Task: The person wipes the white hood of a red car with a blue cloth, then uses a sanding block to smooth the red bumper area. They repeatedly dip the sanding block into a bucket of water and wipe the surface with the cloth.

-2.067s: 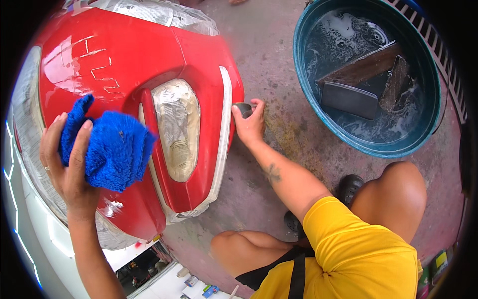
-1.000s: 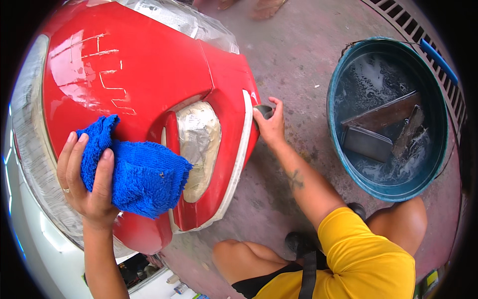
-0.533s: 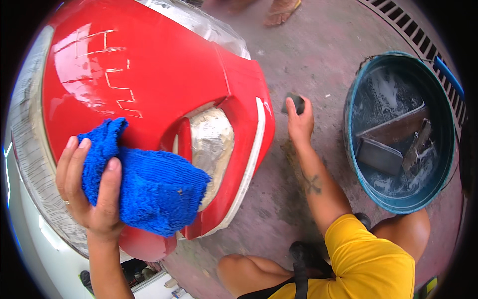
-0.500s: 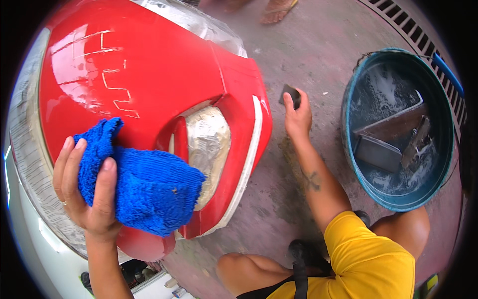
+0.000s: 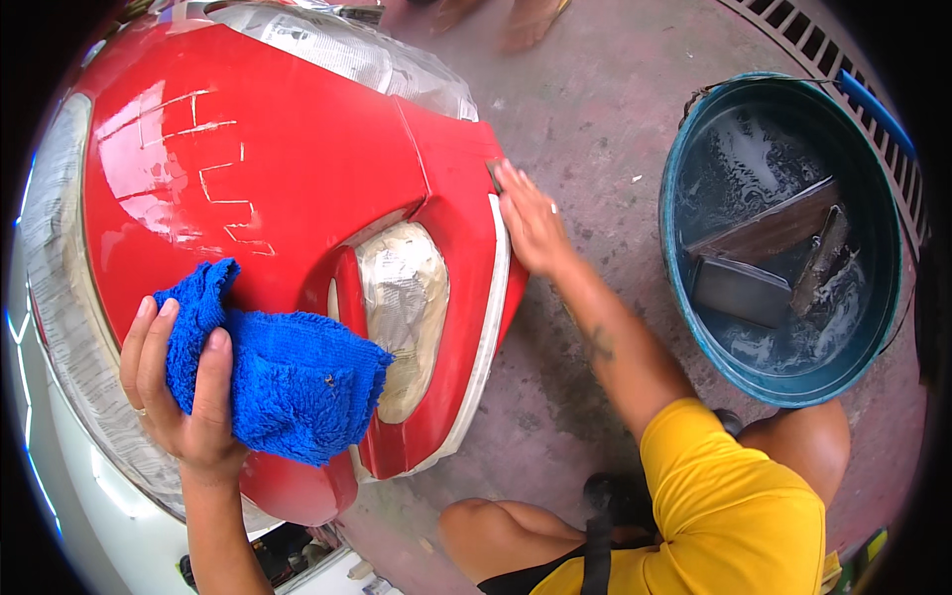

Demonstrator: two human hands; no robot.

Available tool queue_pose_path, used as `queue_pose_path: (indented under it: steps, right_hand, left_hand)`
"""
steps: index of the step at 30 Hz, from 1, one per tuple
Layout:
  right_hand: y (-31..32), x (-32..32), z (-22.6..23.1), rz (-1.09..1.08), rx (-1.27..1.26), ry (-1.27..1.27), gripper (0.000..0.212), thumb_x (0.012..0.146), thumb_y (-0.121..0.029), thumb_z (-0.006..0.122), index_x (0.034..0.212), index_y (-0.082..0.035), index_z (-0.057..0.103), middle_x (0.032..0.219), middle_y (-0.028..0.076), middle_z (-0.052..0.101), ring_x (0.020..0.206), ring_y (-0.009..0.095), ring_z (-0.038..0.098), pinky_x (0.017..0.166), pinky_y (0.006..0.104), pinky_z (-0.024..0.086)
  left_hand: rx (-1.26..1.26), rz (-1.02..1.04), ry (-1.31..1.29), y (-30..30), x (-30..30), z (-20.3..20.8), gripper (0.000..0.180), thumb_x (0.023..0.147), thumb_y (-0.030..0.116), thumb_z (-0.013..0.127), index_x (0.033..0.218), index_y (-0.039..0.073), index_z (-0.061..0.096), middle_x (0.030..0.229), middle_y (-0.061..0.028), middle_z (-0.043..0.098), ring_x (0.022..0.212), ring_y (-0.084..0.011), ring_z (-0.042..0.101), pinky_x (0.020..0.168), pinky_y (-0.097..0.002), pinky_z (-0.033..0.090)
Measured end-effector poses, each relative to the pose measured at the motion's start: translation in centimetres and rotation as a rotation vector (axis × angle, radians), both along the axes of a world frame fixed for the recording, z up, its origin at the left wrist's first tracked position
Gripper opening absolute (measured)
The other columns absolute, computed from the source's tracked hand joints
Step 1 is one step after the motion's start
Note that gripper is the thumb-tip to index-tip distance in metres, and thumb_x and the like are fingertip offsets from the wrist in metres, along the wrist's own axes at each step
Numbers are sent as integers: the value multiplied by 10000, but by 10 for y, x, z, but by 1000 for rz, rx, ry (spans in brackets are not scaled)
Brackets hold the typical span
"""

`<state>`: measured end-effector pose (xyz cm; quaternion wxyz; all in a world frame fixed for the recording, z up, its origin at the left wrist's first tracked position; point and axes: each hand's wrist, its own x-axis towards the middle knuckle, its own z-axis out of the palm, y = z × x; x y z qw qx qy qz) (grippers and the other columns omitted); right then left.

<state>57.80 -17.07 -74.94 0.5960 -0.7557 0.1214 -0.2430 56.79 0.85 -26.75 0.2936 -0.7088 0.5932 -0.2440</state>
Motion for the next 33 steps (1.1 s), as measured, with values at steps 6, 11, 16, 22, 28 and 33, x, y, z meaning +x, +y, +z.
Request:
queue_pose_path:
  steps: [6,11,16,22,28,33]
  right_hand:
    - [-28,55,-5,31,25,-43,523,1143,-377,455,1583,-105,537,1659,166,489,1520,440,454,1257,514,366]
    - [17,-30,13,48,59,61,520,1151,-382,438,1581,-109,543,1654,166,500,1493,423,498,1240,509,386]
    - [-52,89,-9,131,359,-3,564,1155,-387,417,1597,-47,502,1641,205,505,1512,363,494,1247,452,381]
    - [18,-11,6,77,456,127,590,1162,-382,412,1621,-15,452,1641,230,493,1531,381,466,1273,416,350]
    - [-25,57,-12,34,309,18,603,1165,-401,401,1616,-6,454,1680,227,436,1574,364,400,1300,396,296]
    - [-30,50,-2,87,343,35,601,1170,-413,412,1605,-1,466,1687,213,432,1569,335,421,1277,377,341]
  left_hand:
    - [-8,-7,13,0,1,-2,559,882,360,853,1354,130,658,1442,-233,626,1351,-482,603,1134,-579,501]
    - [5,22,7,3,-6,4,570,874,363,855,1356,133,659,1430,-235,629,1336,-487,606,1124,-585,504]
    - [-9,-21,21,-6,3,-4,572,872,362,856,1355,129,657,1420,-233,632,1328,-489,608,1116,-589,506]
    - [-52,13,32,-10,-11,-1,300,941,191,758,1233,147,708,1358,-210,657,1281,-453,630,1058,-557,553]
    - [-69,-15,30,-14,-3,-9,381,912,183,802,1275,143,693,1384,-208,652,1310,-454,624,1096,-558,531]
    - [13,-20,22,-3,2,1,578,882,368,849,1362,110,656,1422,-236,639,1324,-479,623,1137,-574,489]
